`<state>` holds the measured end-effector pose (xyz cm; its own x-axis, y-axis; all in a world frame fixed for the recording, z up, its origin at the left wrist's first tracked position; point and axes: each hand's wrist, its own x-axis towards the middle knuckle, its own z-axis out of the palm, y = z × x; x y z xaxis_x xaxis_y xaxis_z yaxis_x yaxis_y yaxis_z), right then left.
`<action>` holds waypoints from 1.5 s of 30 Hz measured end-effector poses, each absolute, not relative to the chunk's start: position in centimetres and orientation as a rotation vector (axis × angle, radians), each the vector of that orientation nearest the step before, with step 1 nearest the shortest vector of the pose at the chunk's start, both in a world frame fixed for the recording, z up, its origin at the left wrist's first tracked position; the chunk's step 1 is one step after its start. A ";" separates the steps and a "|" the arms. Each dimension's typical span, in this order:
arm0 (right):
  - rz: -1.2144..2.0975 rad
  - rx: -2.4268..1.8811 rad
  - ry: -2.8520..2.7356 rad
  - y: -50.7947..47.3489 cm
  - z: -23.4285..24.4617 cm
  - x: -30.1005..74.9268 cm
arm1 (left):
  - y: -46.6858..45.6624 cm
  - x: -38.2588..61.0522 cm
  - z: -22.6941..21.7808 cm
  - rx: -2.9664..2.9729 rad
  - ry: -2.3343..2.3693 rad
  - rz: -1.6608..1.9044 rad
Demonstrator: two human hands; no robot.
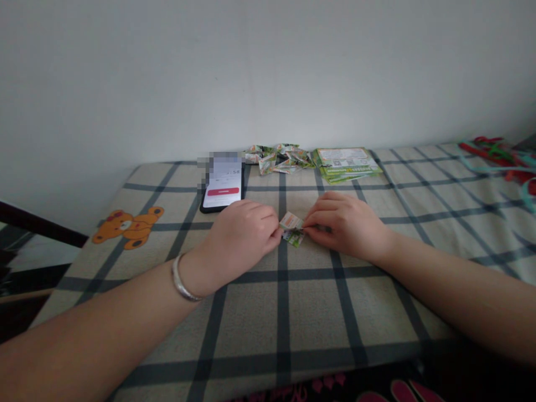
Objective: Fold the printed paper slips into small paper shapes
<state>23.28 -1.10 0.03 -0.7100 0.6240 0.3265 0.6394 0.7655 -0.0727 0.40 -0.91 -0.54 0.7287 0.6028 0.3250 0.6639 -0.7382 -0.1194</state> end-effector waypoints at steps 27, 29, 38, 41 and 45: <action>0.088 -0.892 -2.592 -0.4 -0.9 22.3 | -1.0 0.7 -0.6 -2.809 -1.126 -0.535; 0.147 -0.914 -2.572 -0.3 -1.0 22.3 | -0.9 0.7 -0.7 -2.833 -1.146 -0.536; 0.199 -1.081 -2.523 -0.6 -0.3 23.4 | -0.6 0.5 -0.9 -2.874 -1.176 -0.653; 0.174 -1.095 -2.522 -0.5 -0.3 23.3 | -0.5 0.6 -1.0 -2.890 -1.219 -0.670; 0.146 -1.142 -2.511 -0.3 -0.6 22.7 | -0.4 0.7 -1.1 -2.907 -1.272 -0.703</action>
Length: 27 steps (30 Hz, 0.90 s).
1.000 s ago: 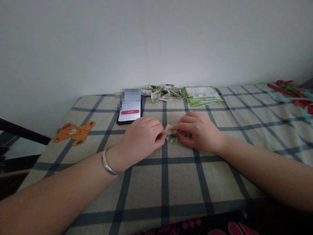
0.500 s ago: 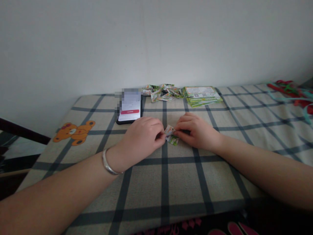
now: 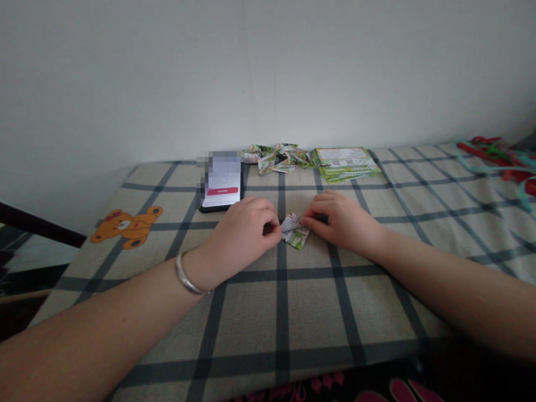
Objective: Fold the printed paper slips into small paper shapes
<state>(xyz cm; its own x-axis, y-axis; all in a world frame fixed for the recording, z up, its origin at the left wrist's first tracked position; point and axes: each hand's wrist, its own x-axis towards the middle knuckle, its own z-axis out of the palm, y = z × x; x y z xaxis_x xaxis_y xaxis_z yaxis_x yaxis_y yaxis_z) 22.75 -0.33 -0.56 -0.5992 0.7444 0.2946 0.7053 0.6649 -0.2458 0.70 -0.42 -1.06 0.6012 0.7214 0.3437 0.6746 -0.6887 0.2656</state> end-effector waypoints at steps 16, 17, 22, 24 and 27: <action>0.074 -1.166 -2.459 -1.1 -0.8 22.3 | -0.2 0.6 -1.6 2.753 1.238 0.617; 0.011 -1.147 -2.493 -1.2 -0.7 22.3 | -0.2 0.6 -1.6 2.755 1.244 0.603; -0.122 -1.113 -2.574 -1.4 -0.7 22.5 | -0.3 0.7 -1.6 2.802 1.267 0.562; -0.120 -1.101 -2.584 -1.3 -0.7 22.5 | -0.3 0.7 -1.7 2.815 1.273 0.569; -0.094 -1.104 -2.588 -1.1 -0.8 22.4 | -0.4 0.8 -1.8 2.811 1.300 0.576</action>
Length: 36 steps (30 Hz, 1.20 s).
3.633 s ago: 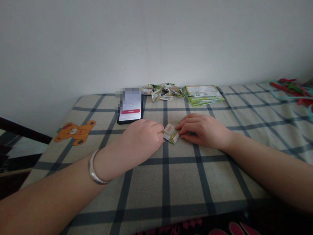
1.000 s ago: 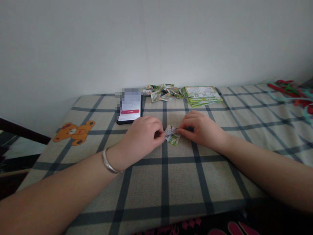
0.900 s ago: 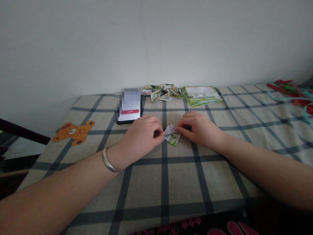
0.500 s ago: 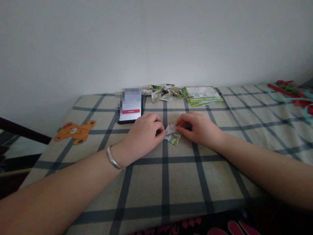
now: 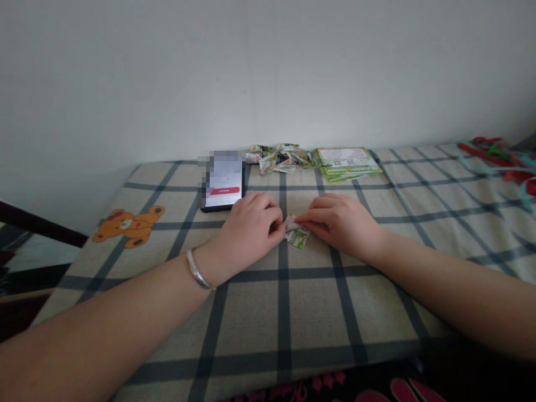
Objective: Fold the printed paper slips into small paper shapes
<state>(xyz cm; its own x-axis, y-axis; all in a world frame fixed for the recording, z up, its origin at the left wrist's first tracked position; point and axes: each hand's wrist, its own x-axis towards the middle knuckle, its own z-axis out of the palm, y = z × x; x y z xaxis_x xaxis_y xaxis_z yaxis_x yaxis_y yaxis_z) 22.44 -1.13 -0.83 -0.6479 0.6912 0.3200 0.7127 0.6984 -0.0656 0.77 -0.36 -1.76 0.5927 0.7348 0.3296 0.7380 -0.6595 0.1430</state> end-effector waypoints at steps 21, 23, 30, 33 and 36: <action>-0.117 -1.120 -2.587 -1.0 -0.9 22.3 | -0.2 0.7 -1.6 -2.831 -1.275 -0.606; -0.116 -1.115 -2.589 -1.0 -0.9 22.3 | -0.2 0.7 -1.4 -2.838 -1.202 -0.621; -0.068 -1.071 -2.554 -0.8 -1.1 22.5 | -0.3 0.2 -0.8 -2.846 -0.781 -0.503; -0.045 -1.045 -2.537 -0.7 -1.3 22.7 | -0.2 0.1 -0.7 -2.839 -0.700 -0.435; -0.044 -0.982 -2.528 -0.6 -1.5 22.8 | -0.2 0.1 -0.6 -2.846 -0.656 -0.382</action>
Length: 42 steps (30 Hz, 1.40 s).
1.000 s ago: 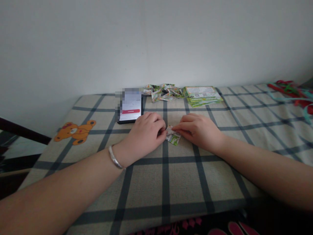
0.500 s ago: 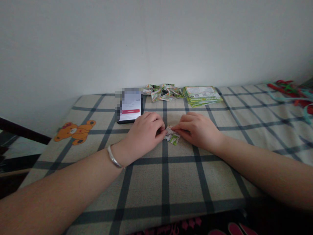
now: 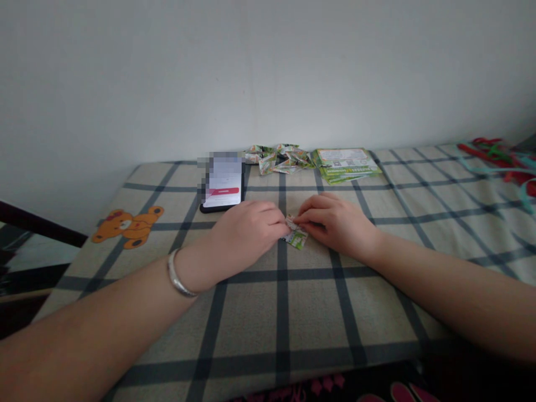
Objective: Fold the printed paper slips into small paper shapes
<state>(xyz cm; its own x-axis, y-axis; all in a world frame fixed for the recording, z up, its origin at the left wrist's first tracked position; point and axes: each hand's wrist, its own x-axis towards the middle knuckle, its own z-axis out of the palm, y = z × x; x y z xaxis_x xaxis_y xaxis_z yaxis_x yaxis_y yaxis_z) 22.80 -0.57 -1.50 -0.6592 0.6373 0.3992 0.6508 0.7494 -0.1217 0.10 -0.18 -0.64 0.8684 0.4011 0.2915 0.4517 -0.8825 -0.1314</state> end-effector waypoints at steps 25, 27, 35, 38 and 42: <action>-0.077 -0.812 -2.758 -1.0 -0.5 23.8 | -1.6 0.3 1.4 -2.886 -0.807 -0.117; -0.090 -0.819 -2.768 -1.1 -0.4 23.8 | -1.6 0.2 1.6 -2.905 -0.815 -0.104; -0.248 -0.811 -2.795 -1.5 -0.2 23.3 | -1.2 0.1 1.2 -2.929 -0.801 -0.120; -0.190 -0.829 -2.780 -1.4 -0.2 23.7 | -1.2 -0.1 1.3 -2.965 -0.761 -0.135; -0.152 -0.860 -2.756 -1.4 -0.2 24.1 | -0.9 -0.2 1.6 -3.015 -0.769 -0.145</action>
<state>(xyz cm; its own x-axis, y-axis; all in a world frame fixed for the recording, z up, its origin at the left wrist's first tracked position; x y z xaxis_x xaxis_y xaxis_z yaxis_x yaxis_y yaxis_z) 24.05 -1.40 -0.23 -0.7948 0.5451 0.2668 0.5711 0.8205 0.0251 -0.23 -0.86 1.58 0.8739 0.4764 0.0970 0.4789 -0.8779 -0.0031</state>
